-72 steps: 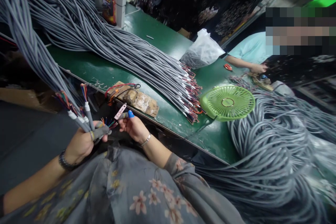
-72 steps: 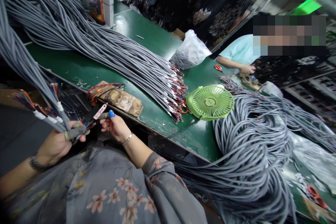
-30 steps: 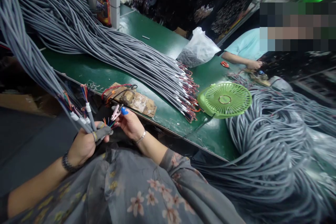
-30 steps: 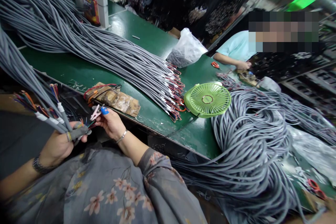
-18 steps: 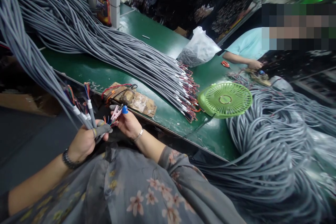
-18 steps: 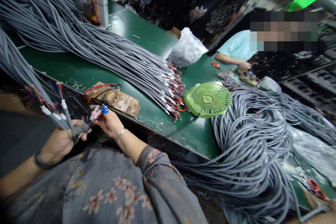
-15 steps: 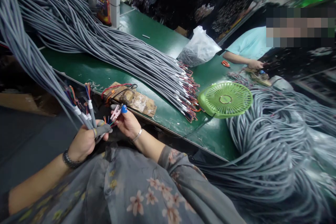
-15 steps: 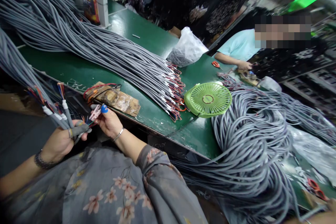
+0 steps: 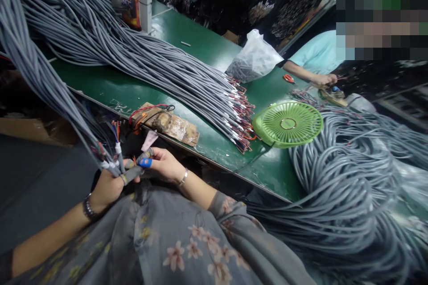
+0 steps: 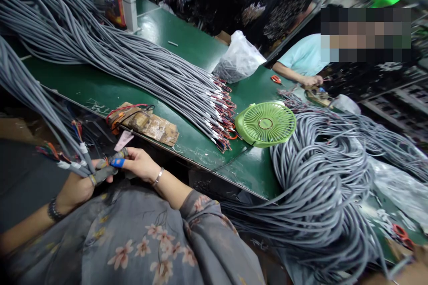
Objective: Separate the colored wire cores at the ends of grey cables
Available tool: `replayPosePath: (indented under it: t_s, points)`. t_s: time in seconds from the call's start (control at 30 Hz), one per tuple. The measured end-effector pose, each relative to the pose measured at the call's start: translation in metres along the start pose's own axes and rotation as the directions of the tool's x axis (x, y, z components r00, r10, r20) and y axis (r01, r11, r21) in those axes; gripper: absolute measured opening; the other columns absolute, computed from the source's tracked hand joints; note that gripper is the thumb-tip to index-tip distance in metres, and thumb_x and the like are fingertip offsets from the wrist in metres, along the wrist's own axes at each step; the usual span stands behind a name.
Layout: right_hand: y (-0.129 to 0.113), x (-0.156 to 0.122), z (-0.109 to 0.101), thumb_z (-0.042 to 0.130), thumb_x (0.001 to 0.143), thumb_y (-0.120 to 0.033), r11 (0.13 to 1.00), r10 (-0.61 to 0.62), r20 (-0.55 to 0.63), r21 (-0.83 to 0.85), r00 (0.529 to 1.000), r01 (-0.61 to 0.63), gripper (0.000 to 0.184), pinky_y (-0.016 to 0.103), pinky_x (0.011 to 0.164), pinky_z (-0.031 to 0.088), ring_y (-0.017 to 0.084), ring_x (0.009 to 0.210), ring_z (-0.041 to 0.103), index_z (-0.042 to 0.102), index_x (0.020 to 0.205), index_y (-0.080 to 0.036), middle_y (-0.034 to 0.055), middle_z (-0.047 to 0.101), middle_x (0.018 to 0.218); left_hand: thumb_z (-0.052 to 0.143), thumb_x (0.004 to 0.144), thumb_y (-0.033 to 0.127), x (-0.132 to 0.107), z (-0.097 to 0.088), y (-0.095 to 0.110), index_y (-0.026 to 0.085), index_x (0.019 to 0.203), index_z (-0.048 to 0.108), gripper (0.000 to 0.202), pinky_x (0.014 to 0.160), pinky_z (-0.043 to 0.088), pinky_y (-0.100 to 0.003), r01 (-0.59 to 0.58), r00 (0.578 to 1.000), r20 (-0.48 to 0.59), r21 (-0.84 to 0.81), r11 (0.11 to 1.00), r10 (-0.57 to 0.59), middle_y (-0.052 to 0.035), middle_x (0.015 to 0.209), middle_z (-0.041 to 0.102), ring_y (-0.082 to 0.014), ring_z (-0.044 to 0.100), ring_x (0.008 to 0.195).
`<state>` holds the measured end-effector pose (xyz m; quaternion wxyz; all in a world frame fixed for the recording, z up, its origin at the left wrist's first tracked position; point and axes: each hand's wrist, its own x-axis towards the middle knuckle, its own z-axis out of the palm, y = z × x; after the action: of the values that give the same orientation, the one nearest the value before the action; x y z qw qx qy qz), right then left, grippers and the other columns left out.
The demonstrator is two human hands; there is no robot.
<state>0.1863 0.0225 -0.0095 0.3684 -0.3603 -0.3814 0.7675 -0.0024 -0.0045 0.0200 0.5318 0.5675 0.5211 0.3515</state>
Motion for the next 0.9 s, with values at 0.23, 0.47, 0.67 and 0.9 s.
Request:
replayPosePath:
  t_s: [0.23,0.47,0.67,0.9]
  points:
    - [0.001,-0.006,0.007,0.103,0.059,-0.055,0.994,-0.055,-0.039,-0.096,0.998,0.051,0.052,0.029,0.074,0.054,0.014,0.07,0.063,0.073,0.077,-0.017,-0.0004,0.072,0.075,0.079,0.069,0.043,0.004,-0.005,0.009,0.022,0.051,0.075,0.028,0.058,0.047,-0.03,0.054,0.981,0.181,0.071,0.996,-0.067,-0.0036,0.053,0.071,-0.0189,0.056,0.053]
    - [-0.002,-0.01,0.003,0.103,0.054,-0.06,0.998,0.026,-0.067,-0.051,0.997,-0.029,0.059,0.026,0.068,0.053,0.011,0.067,0.059,0.073,0.084,-0.019,-0.0037,0.07,0.077,0.084,0.067,0.051,-0.001,0.002,0.002,0.022,0.053,0.074,0.033,0.063,0.047,-0.032,0.033,0.999,0.0,-0.103,0.994,-0.033,-0.003,0.055,0.071,-0.0197,0.057,0.059]
    - [0.0,-0.007,0.012,0.105,0.052,-0.058,0.996,-0.025,-0.098,-0.085,0.995,0.017,0.062,0.025,0.066,0.048,0.01,0.065,0.055,0.063,0.077,-0.021,-0.0067,0.065,0.071,0.09,0.059,0.06,0.001,0.006,0.001,0.021,0.052,0.075,0.042,0.061,0.048,-0.032,0.073,0.996,-0.032,-0.132,0.989,-0.078,-0.0035,0.054,0.07,-0.0185,0.057,0.056]
    - [-0.001,-0.006,0.014,0.102,0.059,-0.055,0.991,0.005,-0.146,-0.13,0.989,-0.024,0.055,0.024,0.06,0.041,0.009,0.06,0.05,0.062,0.074,-0.02,-0.0063,0.062,0.067,0.09,0.062,0.065,0.001,0.005,0.005,0.023,0.05,0.074,0.046,0.061,0.051,-0.032,0.055,0.998,-0.005,-0.061,0.997,-0.055,-0.0033,0.053,0.07,-0.0197,0.059,0.056]
